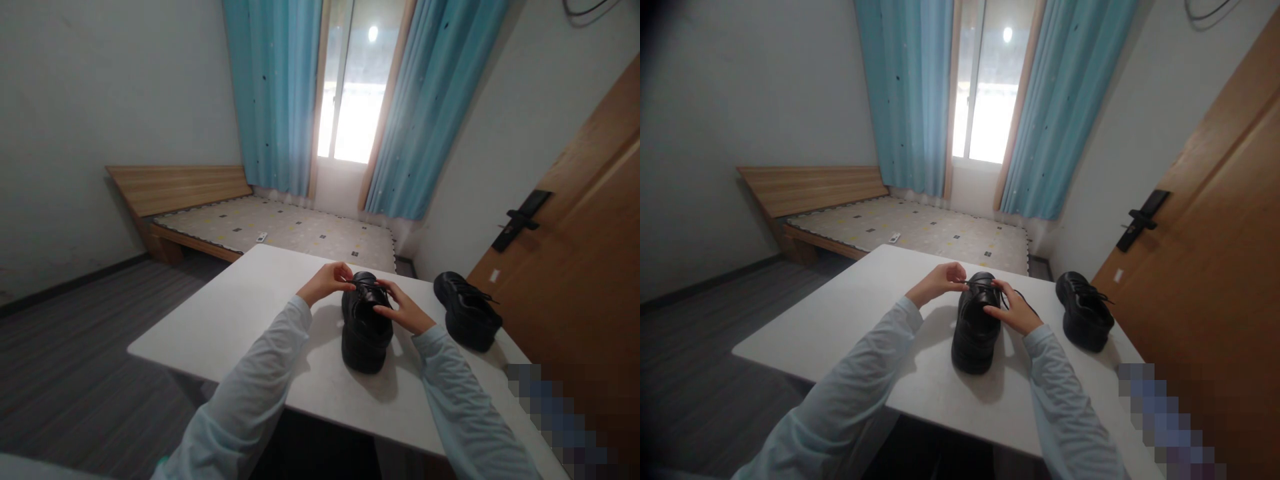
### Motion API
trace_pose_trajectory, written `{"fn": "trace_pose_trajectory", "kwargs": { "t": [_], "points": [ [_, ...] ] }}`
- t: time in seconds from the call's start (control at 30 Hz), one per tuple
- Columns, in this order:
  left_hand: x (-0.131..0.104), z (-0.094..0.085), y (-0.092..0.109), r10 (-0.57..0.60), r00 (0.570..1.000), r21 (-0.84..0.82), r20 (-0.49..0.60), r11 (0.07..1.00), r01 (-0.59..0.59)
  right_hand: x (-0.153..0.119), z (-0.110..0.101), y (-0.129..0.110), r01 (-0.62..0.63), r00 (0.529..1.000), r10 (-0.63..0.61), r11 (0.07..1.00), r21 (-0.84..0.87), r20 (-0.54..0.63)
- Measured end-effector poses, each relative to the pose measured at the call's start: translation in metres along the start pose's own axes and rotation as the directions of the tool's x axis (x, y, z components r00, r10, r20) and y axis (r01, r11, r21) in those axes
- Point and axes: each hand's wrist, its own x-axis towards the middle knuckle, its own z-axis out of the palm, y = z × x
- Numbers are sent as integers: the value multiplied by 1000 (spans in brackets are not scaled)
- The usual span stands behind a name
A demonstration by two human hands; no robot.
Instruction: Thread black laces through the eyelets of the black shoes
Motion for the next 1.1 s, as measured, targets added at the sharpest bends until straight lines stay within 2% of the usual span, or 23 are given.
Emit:
{"fn": "trace_pose_trajectory", "kwargs": {
  "t": [0.13,0.3,0.53,0.7,0.83,1.0,1.1],
  "points": [
    [1,-3,-4,-22,999,146,27,989,18,0,0,0,7,1000,-7,1000,6,-3],
    [1,-5,-6,-9,999,415,-40,909,25,1,0,0,-18,1000,18,1000,4,12],
    [3,-7,-7,29,998,466,-62,885,4,1,1,1,-29,1000,29,999,25,3],
    [1,-12,-1,-106,990,212,-88,969,123,0,-1,1,-16,1000,16,1000,10,4],
    [-1,-13,4,-202,969,-22,-143,979,201,-1,-2,0,-19,1000,19,1000,-9,14],
    [-2,-11,6,-239,966,-367,-98,911,188,-1,-2,0,-36,999,36,999,-22,19],
    [-2,-10,9,-245,966,-507,-84,845,170,-1,-2,1,-41,999,41,999,-13,17]
  ]
}}
